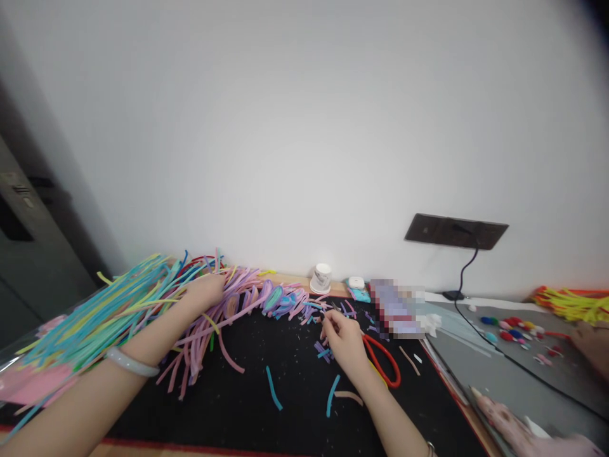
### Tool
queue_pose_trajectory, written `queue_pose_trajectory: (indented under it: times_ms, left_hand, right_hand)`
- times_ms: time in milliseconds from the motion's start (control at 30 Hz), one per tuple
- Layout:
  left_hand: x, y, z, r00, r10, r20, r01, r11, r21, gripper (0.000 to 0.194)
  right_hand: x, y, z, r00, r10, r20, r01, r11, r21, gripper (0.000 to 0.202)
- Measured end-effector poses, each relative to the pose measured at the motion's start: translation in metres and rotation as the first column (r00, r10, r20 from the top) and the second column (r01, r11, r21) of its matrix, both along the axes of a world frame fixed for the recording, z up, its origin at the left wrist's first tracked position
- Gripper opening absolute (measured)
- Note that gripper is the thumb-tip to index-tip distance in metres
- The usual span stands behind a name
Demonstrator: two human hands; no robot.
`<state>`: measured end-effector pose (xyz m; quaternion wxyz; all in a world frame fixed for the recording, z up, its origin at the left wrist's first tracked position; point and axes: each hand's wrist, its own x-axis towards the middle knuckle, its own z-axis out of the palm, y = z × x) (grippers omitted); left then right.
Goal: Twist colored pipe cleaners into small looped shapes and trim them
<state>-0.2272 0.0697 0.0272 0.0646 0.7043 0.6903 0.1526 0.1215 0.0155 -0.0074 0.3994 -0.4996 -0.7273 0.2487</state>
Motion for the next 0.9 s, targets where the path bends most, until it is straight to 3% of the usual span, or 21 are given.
queue_pose_trajectory:
  times_ms: [100, 167, 333, 533, 900]
  left_hand:
    - [-0.001, 0.001, 0.004, 0.981, 0.077, -0.18, -0.087, 0.995, -0.051, 0.013]
    - [-0.004, 0.004, 0.007, 0.972, 0.089, -0.217, -0.107, 0.992, -0.072, 0.011]
    - [-0.01, 0.012, 0.02, 0.974, 0.091, -0.208, -0.118, 0.986, -0.119, 0.008]
    - [-0.009, 0.013, 0.048, 0.991, 0.075, -0.113, -0.094, 0.98, -0.175, 0.016]
    - [-0.004, -0.008, 0.09, 0.981, 0.068, 0.182, -0.095, 0.986, 0.14, 0.014]
  right_hand:
    - [0.0, 0.0, 0.0, 1.0, -0.005, 0.0, 0.005, 1.0, 0.007, 0.022]
    - [0.0, 0.001, 0.0, 1.0, -0.009, -0.005, 0.009, 1.0, 0.008, 0.022]
    - [0.0, 0.001, -0.003, 1.0, -0.008, -0.023, 0.009, 1.0, 0.006, 0.022]
    - [0.001, 0.002, -0.005, 0.999, -0.005, -0.041, 0.005, 1.0, 0.009, 0.023]
    - [0.001, 0.002, -0.002, 0.999, -0.005, -0.054, 0.006, 1.0, 0.023, 0.023]
